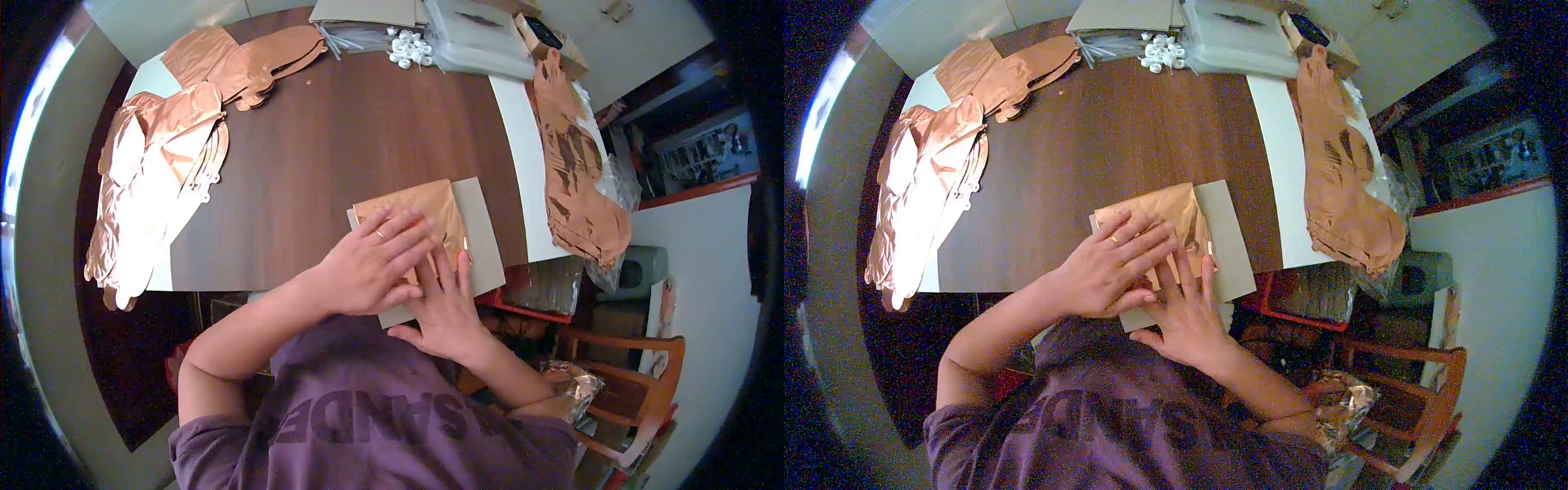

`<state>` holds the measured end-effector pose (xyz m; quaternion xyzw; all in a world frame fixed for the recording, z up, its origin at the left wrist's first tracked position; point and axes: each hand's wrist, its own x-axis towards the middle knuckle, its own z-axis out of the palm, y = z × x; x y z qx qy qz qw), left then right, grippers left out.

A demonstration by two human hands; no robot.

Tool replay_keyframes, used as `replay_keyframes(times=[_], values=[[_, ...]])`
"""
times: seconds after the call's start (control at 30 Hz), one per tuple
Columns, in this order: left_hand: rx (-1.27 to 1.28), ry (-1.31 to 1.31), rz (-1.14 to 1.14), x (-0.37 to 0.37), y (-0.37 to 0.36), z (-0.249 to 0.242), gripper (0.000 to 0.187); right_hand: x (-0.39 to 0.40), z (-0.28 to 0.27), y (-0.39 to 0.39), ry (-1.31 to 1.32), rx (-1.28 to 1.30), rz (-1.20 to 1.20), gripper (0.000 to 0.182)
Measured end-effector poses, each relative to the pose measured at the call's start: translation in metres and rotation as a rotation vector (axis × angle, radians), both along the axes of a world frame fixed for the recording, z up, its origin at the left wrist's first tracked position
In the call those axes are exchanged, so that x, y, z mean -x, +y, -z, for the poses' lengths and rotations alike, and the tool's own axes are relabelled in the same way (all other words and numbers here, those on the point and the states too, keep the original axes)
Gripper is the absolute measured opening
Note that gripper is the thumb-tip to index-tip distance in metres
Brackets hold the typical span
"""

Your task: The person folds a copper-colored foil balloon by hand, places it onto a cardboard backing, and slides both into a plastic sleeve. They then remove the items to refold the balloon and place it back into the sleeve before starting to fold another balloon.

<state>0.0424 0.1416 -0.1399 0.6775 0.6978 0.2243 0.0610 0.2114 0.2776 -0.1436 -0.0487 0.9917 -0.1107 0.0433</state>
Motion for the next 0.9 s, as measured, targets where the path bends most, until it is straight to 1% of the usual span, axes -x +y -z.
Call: replay_keyframes(times=[0.1,0.2,0.27,0.3,0.33,0.37,0.43,0.53,0.63,0.67,0.77,0.87,0.9], values=[[-0.004,0.104,-0.028,0.004,0.003,0.008,0.075,0.0,-0.003,0.004,0.076,0.073,-0.02,0.073],[0.041,0.093,-0.007,0.004,0.004,0.008,0.081,-0.009,-0.008,0.018,0.241,0.333,-0.027,0.053],[0.056,0.106,-0.007,0.004,0.004,0.009,0.083,-0.035,0.001,0.03,0.543,0.546,0.197,0.027],[0.069,0.124,-0.01,0.003,0.004,0.009,0.083,-0.05,0.009,0.026,0.665,0.628,0.521,0.008],[0.081,0.144,-0.011,0.002,0.004,0.009,0.084,-0.057,0.016,0.03,0.736,0.654,0.703,0.008],[0.081,0.146,-0.008,0.001,0.004,0.008,0.084,-0.065,0.017,0.032,0.699,0.882,0.891,0.01],[0.086,0.145,0.0,-0.004,0.002,0.007,0.084,-0.08,0.027,0.038,0.342,1.299,1.123,0.014],[0.085,0.112,0.003,-0.011,0.0,0.006,0.083,-0.073,0.03,0.021,0.178,1.703,1.076,0.012],[0.076,0.082,-0.005,-0.015,-0.002,0.003,0.08,-0.046,0.0,0.001,0.437,1.519,1.085,0.018],[0.064,0.075,-0.006,-0.016,-0.004,0.002,0.079,-0.046,0.004,0.0,0.492,1.423,0.978,0.028],[0.046,0.058,-0.016,-0.017,-0.008,0.002,0.078,-0.048,-0.014,-0.006,0.229,1.53,1.055,0.037],[0.051,0.073,-0.015,-0.019,-0.009,0.001,0.079,-0.027,-0.003,-0.026,0.36,1.737,1.031,0.046],[0.045,0.091,-0.013,-0.02,-0.01,0.003,0.079,-0.023,0.004,-0.029,0.388,1.725,1.029,0.048]])
